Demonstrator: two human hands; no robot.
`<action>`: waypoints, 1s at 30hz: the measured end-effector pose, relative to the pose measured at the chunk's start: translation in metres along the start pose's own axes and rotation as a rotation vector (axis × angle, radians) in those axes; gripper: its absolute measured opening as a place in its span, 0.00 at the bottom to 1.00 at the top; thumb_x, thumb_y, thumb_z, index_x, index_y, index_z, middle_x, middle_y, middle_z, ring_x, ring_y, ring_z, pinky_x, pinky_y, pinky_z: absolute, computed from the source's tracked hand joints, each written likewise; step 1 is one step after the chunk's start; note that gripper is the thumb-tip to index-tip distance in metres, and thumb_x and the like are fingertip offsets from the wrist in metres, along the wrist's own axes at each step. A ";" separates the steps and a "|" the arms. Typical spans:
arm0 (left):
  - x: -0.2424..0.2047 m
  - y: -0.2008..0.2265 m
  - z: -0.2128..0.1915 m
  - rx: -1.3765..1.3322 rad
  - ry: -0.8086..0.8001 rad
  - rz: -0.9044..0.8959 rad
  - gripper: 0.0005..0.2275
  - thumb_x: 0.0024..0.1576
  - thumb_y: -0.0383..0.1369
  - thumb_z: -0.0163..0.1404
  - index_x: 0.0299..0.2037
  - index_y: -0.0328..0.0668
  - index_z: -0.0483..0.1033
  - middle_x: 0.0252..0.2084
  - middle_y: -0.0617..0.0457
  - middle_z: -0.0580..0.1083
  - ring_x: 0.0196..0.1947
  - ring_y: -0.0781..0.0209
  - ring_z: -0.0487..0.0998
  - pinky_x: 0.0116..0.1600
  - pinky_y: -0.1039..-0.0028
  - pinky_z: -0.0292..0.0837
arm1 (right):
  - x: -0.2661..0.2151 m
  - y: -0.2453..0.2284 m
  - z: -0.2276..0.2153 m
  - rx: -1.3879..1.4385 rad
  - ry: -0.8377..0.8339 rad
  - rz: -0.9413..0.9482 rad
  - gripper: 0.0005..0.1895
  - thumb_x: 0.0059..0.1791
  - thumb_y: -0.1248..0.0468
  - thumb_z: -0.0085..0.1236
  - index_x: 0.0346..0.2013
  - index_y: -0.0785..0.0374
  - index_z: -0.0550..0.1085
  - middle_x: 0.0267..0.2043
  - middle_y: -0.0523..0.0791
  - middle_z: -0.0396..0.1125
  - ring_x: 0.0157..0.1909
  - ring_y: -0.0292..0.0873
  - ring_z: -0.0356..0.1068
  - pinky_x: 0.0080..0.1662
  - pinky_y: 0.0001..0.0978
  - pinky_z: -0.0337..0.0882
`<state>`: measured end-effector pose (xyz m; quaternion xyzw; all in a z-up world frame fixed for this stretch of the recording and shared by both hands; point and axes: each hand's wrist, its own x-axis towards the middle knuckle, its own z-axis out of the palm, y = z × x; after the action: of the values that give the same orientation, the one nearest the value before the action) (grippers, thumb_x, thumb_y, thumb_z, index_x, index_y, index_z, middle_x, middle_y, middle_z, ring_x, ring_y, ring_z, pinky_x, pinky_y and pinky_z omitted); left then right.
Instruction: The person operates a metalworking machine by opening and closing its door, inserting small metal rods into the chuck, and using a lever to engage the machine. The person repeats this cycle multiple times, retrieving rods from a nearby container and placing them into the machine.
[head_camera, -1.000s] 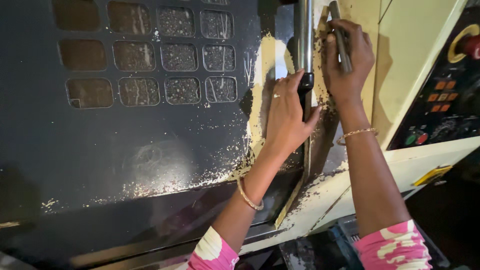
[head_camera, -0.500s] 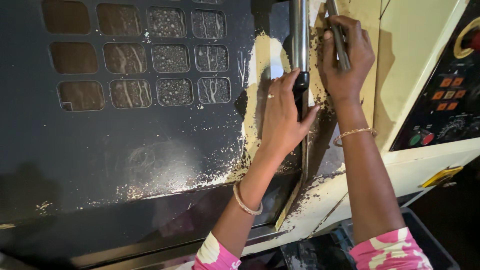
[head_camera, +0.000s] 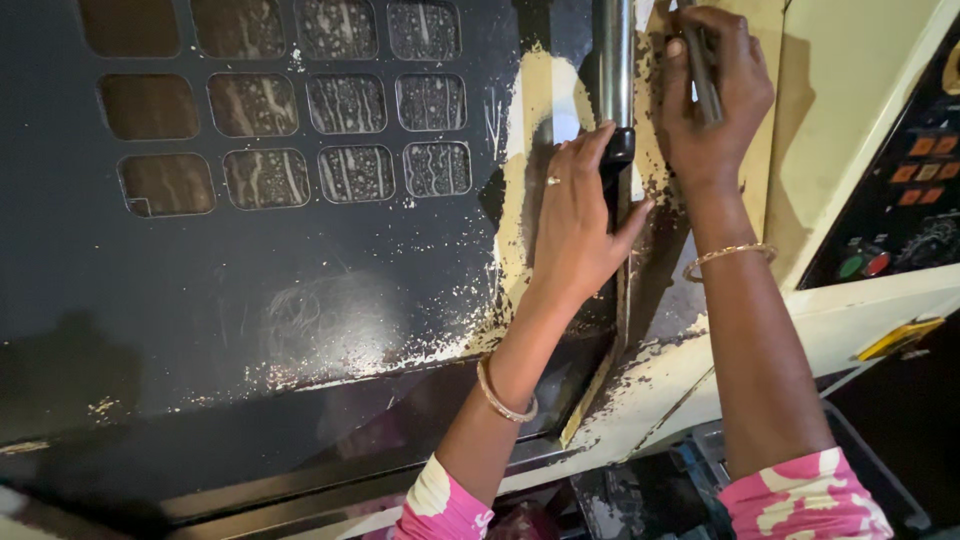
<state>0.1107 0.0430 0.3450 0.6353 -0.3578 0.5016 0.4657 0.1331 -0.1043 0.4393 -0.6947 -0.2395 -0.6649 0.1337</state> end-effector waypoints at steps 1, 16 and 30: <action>-0.001 0.000 0.000 -0.002 0.002 0.007 0.41 0.54 0.33 0.64 0.73 0.37 0.49 0.66 0.34 0.64 0.67 0.34 0.66 0.74 0.49 0.62 | 0.000 0.001 0.001 -0.001 0.005 -0.020 0.09 0.59 0.70 0.53 0.55 0.65 0.73 0.51 0.51 0.73 0.51 0.55 0.73 0.55 0.43 0.73; 0.000 0.002 -0.004 -0.023 -0.021 -0.023 0.41 0.55 0.34 0.64 0.73 0.38 0.48 0.66 0.33 0.63 0.67 0.34 0.66 0.69 0.51 0.67 | -0.001 0.003 0.000 0.026 0.010 -0.046 0.09 0.58 0.72 0.52 0.53 0.66 0.73 0.50 0.53 0.72 0.50 0.59 0.71 0.53 0.46 0.72; -0.003 -0.003 -0.001 -0.028 -0.033 -0.020 0.40 0.56 0.34 0.63 0.74 0.40 0.48 0.67 0.35 0.63 0.66 0.36 0.66 0.71 0.51 0.68 | -0.002 0.000 0.002 0.079 0.029 -0.039 0.09 0.55 0.74 0.50 0.50 0.70 0.70 0.45 0.56 0.69 0.46 0.61 0.70 0.48 0.47 0.71</action>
<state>0.1126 0.0453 0.3414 0.6405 -0.3661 0.4811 0.4736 0.1352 -0.1040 0.4370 -0.6744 -0.2770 -0.6674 0.1516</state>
